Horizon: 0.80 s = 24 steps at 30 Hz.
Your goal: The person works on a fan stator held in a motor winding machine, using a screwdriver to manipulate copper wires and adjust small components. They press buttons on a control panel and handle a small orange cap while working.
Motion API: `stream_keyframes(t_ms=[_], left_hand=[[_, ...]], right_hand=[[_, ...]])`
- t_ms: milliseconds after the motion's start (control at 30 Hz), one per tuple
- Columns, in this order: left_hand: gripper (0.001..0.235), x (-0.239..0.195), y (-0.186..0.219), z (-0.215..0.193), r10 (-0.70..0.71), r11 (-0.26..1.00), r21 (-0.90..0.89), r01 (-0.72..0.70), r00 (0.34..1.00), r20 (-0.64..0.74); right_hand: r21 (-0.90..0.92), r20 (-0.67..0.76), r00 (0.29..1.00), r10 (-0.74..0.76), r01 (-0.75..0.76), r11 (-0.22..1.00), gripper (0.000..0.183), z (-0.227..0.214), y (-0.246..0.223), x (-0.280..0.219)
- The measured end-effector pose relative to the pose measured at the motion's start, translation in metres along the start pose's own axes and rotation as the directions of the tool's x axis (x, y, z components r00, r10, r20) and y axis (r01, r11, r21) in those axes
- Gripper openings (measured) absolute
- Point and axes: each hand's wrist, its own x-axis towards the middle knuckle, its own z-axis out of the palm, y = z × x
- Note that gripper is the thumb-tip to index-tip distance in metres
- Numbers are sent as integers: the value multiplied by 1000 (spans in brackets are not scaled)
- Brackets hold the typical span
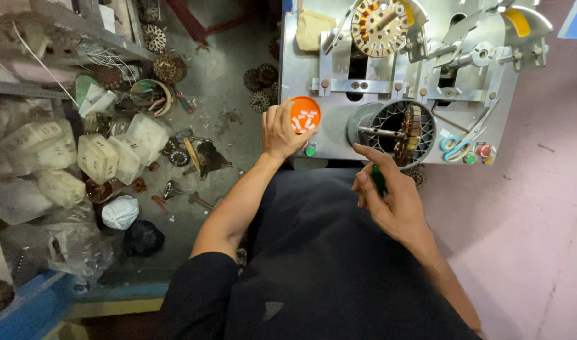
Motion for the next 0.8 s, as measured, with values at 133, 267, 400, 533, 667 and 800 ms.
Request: stream_keyframes(t_ms=[133, 267, 400, 533, 667, 800], left_hand=[[102, 5, -2, 13, -102, 995, -15, 102, 995, 14], [91, 5, -5, 9, -142, 984, -121, 133, 987, -76], [48, -5, -14, -4, -265, 948, -186, 258, 964, -13], [24, -8, -21, -5, -275, 939, -206, 277, 961, 41], [15, 3, -20, 7, -272, 950, -133, 282, 958, 88], [10, 10, -19, 17, -360, 924, -77, 376, 918, 165]], right_hand=[[3, 0, 997, 78, -78, 997, 40, 16, -3, -5], [-24, 23, 991, 130, -129, 991, 41, 31, -4, -12], [-66, 32, 995, 94, -92, 994, 40, 37, -7, -14], [-59, 38, 994, 102, -100, 993, 41, 42, -6, -14], [-60, 36, 992, 119, -117, 991, 41, 43, -5, -13], [-67, 34, 993, 115, -113, 991, 42, 40, -4, -13]])
